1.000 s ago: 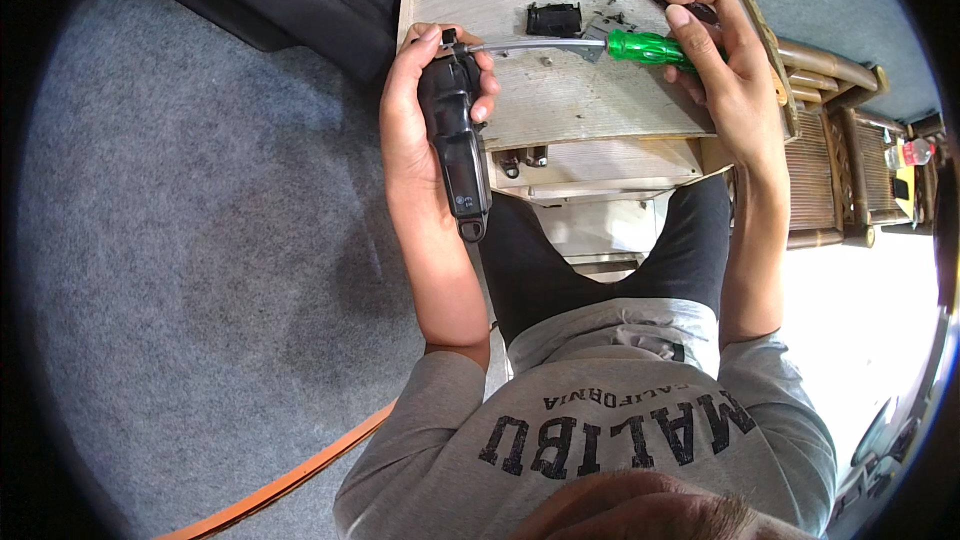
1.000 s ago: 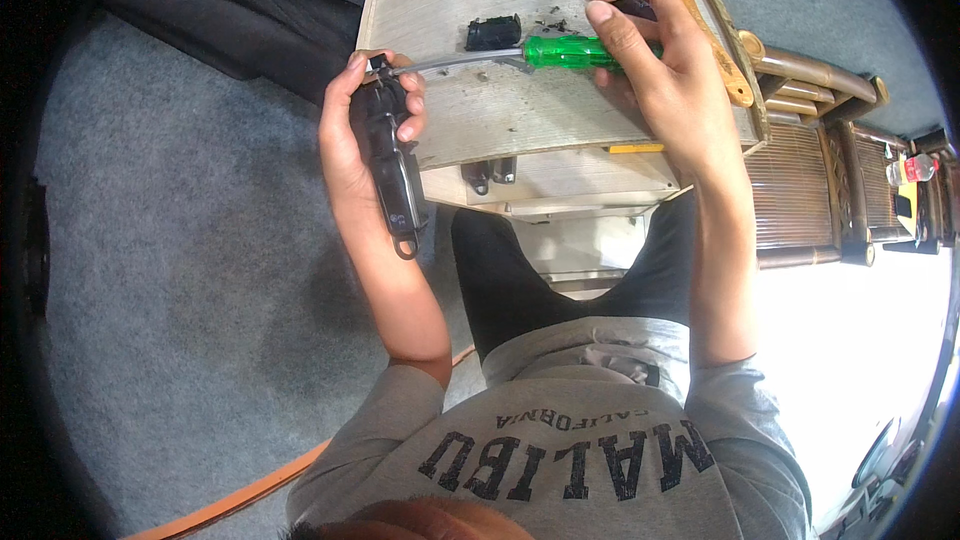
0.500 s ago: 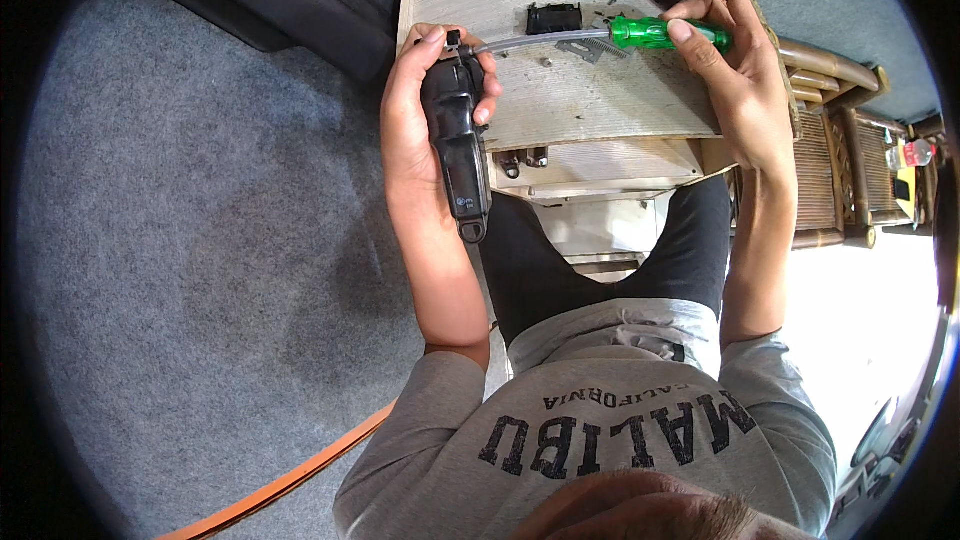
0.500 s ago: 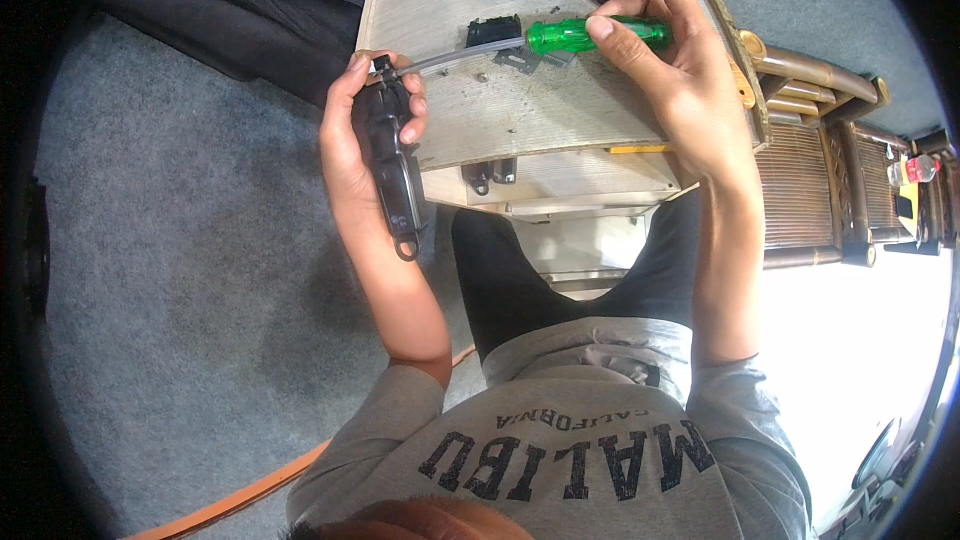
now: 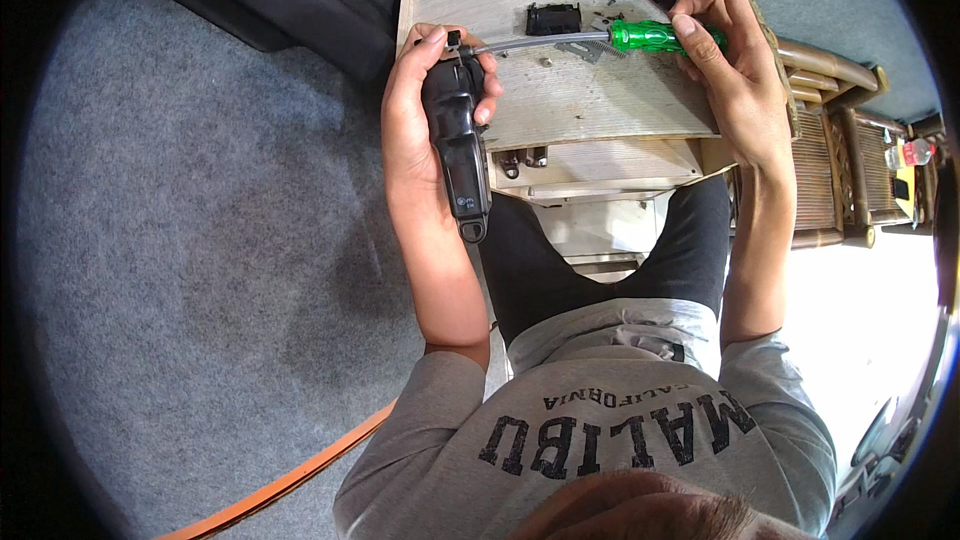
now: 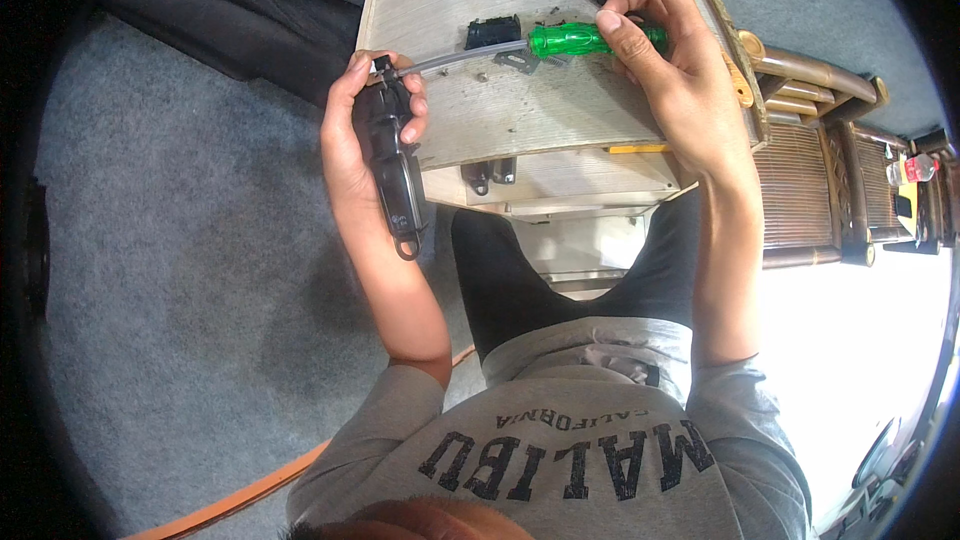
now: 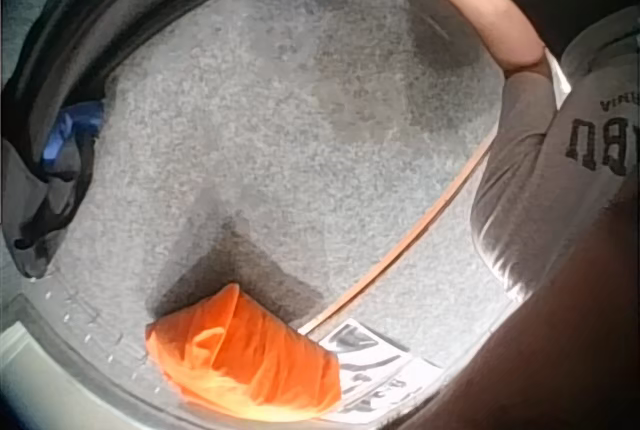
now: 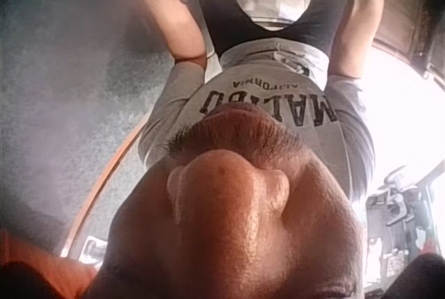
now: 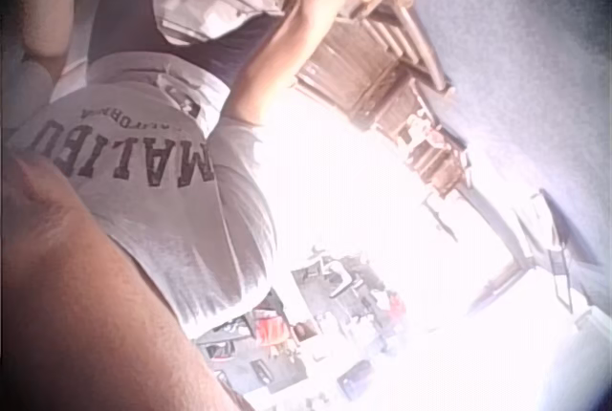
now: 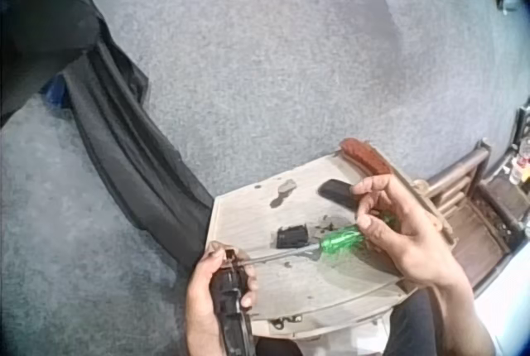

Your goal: The person unscrews and removes the internal components of a handheld hair clipper using a screwdriver.

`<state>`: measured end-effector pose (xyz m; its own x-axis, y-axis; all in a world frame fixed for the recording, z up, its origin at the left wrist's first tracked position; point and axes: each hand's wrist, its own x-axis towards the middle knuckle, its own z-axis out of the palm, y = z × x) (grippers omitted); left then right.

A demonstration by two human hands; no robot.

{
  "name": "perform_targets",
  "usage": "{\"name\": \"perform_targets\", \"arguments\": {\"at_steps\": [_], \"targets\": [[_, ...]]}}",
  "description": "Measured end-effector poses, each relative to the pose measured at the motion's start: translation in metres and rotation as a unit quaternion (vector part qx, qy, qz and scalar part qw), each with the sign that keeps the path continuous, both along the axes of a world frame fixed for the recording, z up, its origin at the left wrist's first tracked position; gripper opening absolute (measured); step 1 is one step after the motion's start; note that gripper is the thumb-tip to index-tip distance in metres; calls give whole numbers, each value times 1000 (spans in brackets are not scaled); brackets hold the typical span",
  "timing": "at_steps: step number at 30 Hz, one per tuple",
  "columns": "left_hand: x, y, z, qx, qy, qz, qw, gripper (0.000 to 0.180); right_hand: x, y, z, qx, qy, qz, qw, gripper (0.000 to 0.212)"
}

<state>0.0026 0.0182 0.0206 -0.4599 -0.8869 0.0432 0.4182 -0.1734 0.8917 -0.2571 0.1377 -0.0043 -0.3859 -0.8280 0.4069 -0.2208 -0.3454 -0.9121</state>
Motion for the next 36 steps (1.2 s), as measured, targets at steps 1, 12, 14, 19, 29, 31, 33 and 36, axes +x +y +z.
{"name": "perform_targets", "arguments": {"at_steps": [1,12,14,19,29,31,33,36], "targets": [[-1,1,0,0,0,0,1000,23,0,-1,-1,-24,18,-8,1000,38],[-2,3,1,6,-2,1,1000,23,6,0,7,-17,-143,37,989,41],[-2,2,1,7,1,1,1000,23,6,1,8,23,-147,21,989,40],[1,0,-1,10,12,0,1000,25,9,7,19,102,-89,15,991,38],[-1,-2,-2,12,18,-3,1000,24,4,-2,-1,-40,29,-17,999,41],[0,-2,-2,6,16,-8,1000,24,4,-2,-1,-39,29,-23,999,41],[0,-1,-1,-1,5,-6,1000,23,3,-1,1,-38,30,-28,998,40],[0,0,0,2,1,-2,1000,22,3,3,7,40,-68,3,997,37]]}}
